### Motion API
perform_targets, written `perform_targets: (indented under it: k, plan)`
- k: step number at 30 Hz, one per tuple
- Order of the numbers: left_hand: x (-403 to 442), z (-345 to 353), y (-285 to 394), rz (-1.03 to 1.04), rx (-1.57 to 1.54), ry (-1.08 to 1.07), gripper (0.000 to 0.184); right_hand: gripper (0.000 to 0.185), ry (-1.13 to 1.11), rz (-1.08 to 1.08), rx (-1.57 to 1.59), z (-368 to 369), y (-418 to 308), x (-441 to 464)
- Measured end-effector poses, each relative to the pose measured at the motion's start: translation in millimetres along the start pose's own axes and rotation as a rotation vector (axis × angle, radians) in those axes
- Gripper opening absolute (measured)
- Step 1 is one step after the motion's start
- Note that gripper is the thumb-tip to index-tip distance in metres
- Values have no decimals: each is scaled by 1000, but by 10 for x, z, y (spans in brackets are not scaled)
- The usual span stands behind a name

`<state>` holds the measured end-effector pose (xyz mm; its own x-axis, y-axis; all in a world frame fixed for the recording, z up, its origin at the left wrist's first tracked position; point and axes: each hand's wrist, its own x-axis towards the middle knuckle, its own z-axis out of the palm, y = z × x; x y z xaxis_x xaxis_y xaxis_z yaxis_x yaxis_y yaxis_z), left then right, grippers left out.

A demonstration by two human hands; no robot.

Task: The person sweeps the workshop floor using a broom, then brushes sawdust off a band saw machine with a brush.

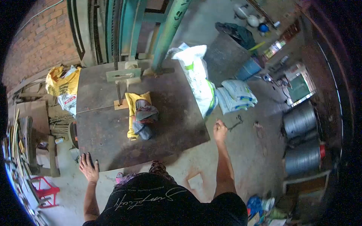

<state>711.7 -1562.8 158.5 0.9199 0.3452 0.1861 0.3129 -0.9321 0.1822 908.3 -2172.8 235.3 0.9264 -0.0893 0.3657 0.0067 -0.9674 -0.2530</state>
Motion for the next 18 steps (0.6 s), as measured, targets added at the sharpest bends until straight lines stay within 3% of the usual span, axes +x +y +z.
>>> perform_targets:
  k: [2,3,7,9,11,13,14,17,18]
  plan:
    - [-16,42,220,-113,50,16,56,8,-203,262,820,-88,-245,210]
    - [-5,41,327,-183,91,28,55,7,-369,219,995,-28,-396,248]
    - [7,265,1082,-275,49,84,55,18,-1256,36,1065,-41,-974,412]
    - [54,176,1660,-224,-20,-19,57,19,-1327,-57,949,312,-846,825]
    - [37,141,2102,-108,-91,-78,61,15,-1069,-4,993,619,-665,1476]
    - [-12,203,2414,-43,-81,-97,64,8,-654,-3,954,953,-482,2103]
    - [-19,185,2533,-22,-125,-105,65,7,-125,-436,725,1132,-408,2313]
    - [-142,297,2620,47,-128,-110,68,7,-45,-443,488,1091,-620,2069]
    - [-150,238,2624,46,-119,-132,68,7,-143,-550,459,1033,-744,1834]
